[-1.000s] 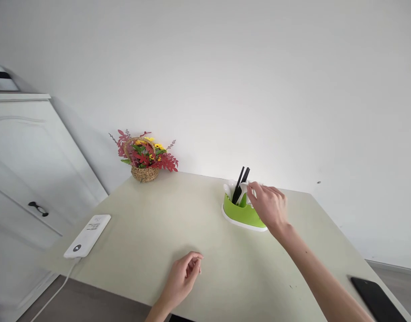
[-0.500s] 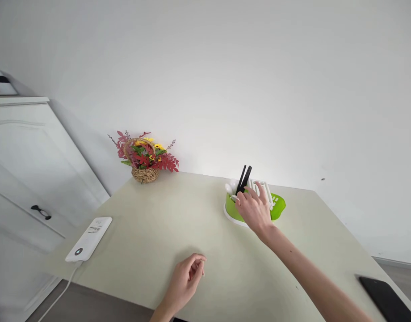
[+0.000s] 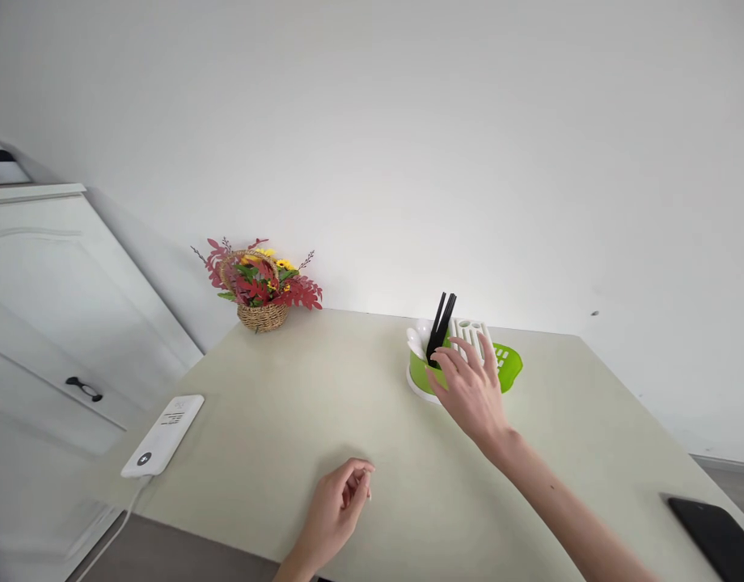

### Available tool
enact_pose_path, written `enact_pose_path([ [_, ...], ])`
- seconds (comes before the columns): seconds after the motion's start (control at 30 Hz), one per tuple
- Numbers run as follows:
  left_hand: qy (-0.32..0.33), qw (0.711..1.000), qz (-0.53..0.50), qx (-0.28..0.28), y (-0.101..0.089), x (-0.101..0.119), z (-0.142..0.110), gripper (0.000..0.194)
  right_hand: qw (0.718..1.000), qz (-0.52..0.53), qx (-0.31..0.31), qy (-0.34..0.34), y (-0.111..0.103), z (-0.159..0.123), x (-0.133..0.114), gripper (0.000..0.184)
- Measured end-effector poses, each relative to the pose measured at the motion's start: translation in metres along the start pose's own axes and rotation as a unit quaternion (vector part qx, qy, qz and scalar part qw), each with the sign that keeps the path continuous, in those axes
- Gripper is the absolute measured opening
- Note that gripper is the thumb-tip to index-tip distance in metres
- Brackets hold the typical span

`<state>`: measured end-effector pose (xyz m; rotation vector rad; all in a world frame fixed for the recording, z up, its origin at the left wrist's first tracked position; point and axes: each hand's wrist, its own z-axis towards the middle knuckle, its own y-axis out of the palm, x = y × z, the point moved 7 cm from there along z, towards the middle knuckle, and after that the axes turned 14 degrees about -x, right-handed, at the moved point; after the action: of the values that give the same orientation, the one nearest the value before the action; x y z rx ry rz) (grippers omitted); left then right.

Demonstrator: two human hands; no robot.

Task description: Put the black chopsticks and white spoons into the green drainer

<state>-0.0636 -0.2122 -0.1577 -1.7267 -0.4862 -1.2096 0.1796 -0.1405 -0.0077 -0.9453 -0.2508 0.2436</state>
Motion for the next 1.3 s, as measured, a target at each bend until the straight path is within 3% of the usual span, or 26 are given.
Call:
enact_pose_path([
  [0.13,-0.01,1.0,-0.002,0.0,-0.001,0.003,0.0,0.031,0.997,0.063,0.044,0.022,-0.011,-0.036,0.012,0.023],
  [0.23,-0.019,1.0,-0.003,0.001,-0.001,0.004,0.001,0.031,0.988,0.096,0.055,0.108,-0.005,-0.066,0.032,0.036],
  [0.33,-0.018,1.0,0.003,-0.003,-0.001,0.004,0.003,0.031,0.976,0.107,0.041,0.186,0.012,-0.089,0.052,0.049],
  [0.43,-0.014,1.0,0.009,-0.006,0.0,0.003,0.005,0.03,0.972,0.112,0.013,0.208,0.036,-0.102,0.065,0.062],
  [0.63,-0.023,1.0,0.017,0.001,-0.001,0.002,0.006,0.033,0.982,0.033,-0.075,0.172,0.084,-0.115,0.074,0.05],
  [0.83,-0.032,0.999,0.022,0.007,-0.001,0.001,0.006,0.034,0.965,0.016,-0.134,0.224,0.101,-0.121,0.105,0.058],
  [1.03,-0.031,0.999,0.032,0.006,0.0,0.002,0.006,0.036,0.953,0.02,-0.185,0.239,0.105,-0.137,0.169,0.063],
  [1.3,-0.026,0.999,0.037,0.011,-0.001,0.007,0.007,0.037,0.936,0.056,-0.224,0.265,0.115,-0.169,0.287,0.066],
])
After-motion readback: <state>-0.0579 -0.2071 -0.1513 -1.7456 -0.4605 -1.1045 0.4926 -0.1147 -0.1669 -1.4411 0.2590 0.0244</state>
